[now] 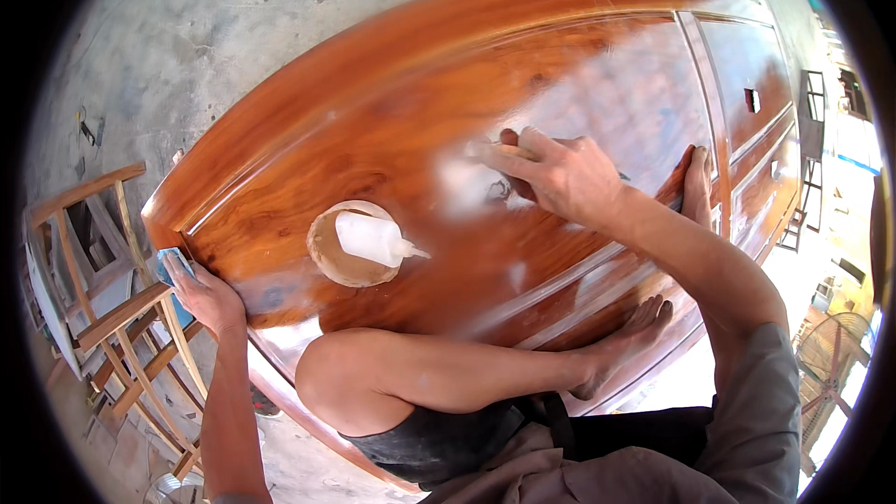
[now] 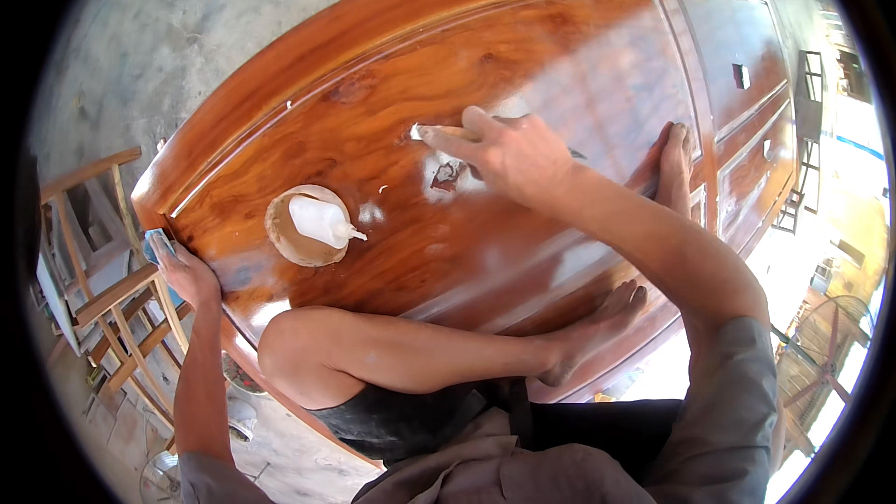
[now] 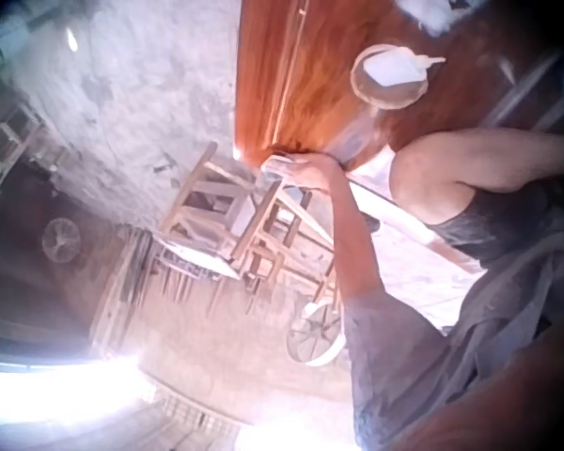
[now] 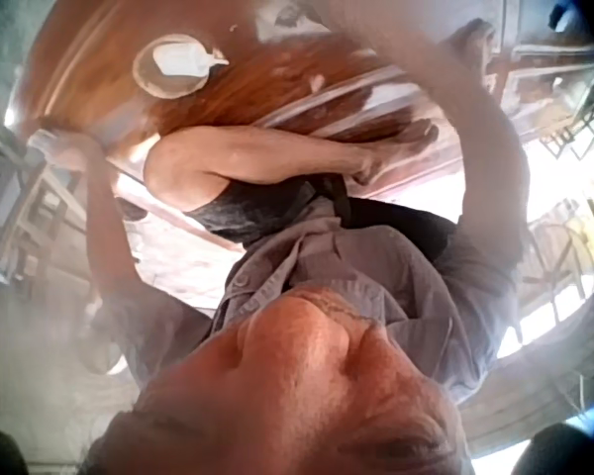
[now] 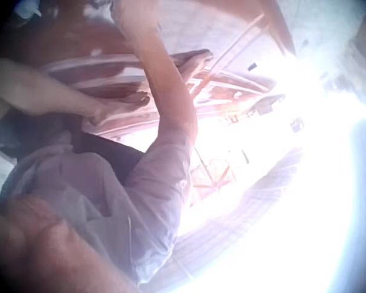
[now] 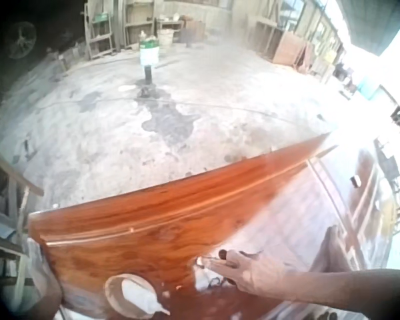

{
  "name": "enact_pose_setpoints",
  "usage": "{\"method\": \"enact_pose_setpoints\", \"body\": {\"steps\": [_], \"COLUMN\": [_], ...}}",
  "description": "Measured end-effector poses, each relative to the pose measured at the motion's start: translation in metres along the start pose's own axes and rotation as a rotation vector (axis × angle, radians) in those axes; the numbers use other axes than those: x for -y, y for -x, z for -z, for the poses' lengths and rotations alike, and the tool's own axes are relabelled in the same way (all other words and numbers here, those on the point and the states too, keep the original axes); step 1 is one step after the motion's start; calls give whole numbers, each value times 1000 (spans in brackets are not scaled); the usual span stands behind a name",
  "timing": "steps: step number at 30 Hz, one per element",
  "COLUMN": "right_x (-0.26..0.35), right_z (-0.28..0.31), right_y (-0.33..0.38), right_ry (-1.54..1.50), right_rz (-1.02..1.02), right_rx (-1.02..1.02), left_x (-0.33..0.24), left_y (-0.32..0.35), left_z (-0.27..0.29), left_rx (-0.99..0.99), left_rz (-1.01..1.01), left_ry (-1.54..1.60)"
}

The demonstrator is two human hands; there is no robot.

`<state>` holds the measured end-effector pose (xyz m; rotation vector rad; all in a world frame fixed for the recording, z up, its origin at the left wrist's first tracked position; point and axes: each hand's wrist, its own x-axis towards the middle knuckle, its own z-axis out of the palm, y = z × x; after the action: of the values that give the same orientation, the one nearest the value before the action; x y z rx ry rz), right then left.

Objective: The person sits on the floor and applies a white substance to a wooden cabinet door using a small brush and a cloth. They repeatedly rub the substance into the surface and wipe it down, focusing on different sections of the door.

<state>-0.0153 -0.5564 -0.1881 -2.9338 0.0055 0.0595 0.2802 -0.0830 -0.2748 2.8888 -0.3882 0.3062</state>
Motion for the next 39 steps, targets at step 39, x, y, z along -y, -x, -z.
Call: {"method": "enact_pose_setpoints", "body": {"steps": [39], "right_x": [7], "right_z": [1], "right_y": [-9], "right_ry": [15], "right_rz": [21], "right_rx": [57], "left_x": [-8], "left_y": [-1], "left_z": [2], "left_rx": [-26], "left_rz": [-6], "left_ry": [-27]}}
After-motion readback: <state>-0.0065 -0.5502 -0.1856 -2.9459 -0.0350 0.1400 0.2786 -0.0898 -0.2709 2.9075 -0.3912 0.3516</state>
